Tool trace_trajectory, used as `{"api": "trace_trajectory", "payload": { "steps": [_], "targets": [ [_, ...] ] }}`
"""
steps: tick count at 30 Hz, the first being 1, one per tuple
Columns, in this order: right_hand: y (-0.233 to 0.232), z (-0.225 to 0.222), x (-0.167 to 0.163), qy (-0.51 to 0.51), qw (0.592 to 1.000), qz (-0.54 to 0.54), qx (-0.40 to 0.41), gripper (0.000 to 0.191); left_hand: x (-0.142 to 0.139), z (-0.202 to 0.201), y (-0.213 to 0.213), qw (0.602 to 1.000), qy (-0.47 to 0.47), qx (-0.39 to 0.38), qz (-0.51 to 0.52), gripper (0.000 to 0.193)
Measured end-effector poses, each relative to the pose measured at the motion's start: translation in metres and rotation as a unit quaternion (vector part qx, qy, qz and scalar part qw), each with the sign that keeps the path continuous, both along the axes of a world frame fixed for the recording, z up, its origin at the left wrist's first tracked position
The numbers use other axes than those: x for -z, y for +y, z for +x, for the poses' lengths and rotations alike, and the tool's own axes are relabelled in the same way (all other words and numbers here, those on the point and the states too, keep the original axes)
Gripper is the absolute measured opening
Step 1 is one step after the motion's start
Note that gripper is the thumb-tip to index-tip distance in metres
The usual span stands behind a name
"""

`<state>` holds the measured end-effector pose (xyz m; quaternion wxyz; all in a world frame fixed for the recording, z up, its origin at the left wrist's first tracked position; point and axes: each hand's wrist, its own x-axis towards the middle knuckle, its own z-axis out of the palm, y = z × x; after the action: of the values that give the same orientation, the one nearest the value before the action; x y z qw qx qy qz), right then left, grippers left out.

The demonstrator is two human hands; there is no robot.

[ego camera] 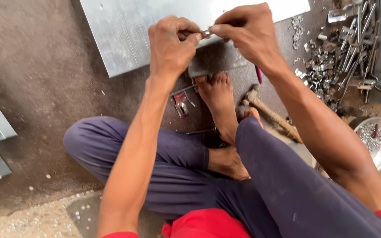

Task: The person sits on the floor and assembles a metal box by attaching a metal sheet to a frame. They use a hammer and a metal punch to create holes and secure the sheet, then attach a metal latch to the box.

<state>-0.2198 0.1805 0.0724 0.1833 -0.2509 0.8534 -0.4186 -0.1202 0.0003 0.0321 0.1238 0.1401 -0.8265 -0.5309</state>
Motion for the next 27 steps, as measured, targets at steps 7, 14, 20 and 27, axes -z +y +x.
{"api": "trace_trajectory", "payload": {
  "steps": [7, 14, 20, 27],
  "targets": [
    [-0.014, -0.029, 0.008, -0.09, 0.99, 0.105, 0.005, 0.015, -0.004, -0.038, -0.024, 0.986, -0.162, 0.026, -0.031, 0.012],
    [-0.019, -0.024, 0.006, -0.134, 0.99, 0.016, 0.028, 0.014, 0.004, -0.054, -0.034, 0.977, -0.21, 0.016, -0.018, 0.02],
    [-0.003, -0.008, 0.031, 0.157, 0.983, 0.001, -0.094, 0.005, -0.018, 0.024, 0.016, 0.997, -0.07, -0.026, -0.003, 0.021],
    [0.004, 0.043, 0.02, 0.471, 0.848, 0.127, -0.209, 0.047, 0.035, 0.105, 0.004, 0.703, 0.068, -0.243, 0.665, 0.028]
  ]
}}
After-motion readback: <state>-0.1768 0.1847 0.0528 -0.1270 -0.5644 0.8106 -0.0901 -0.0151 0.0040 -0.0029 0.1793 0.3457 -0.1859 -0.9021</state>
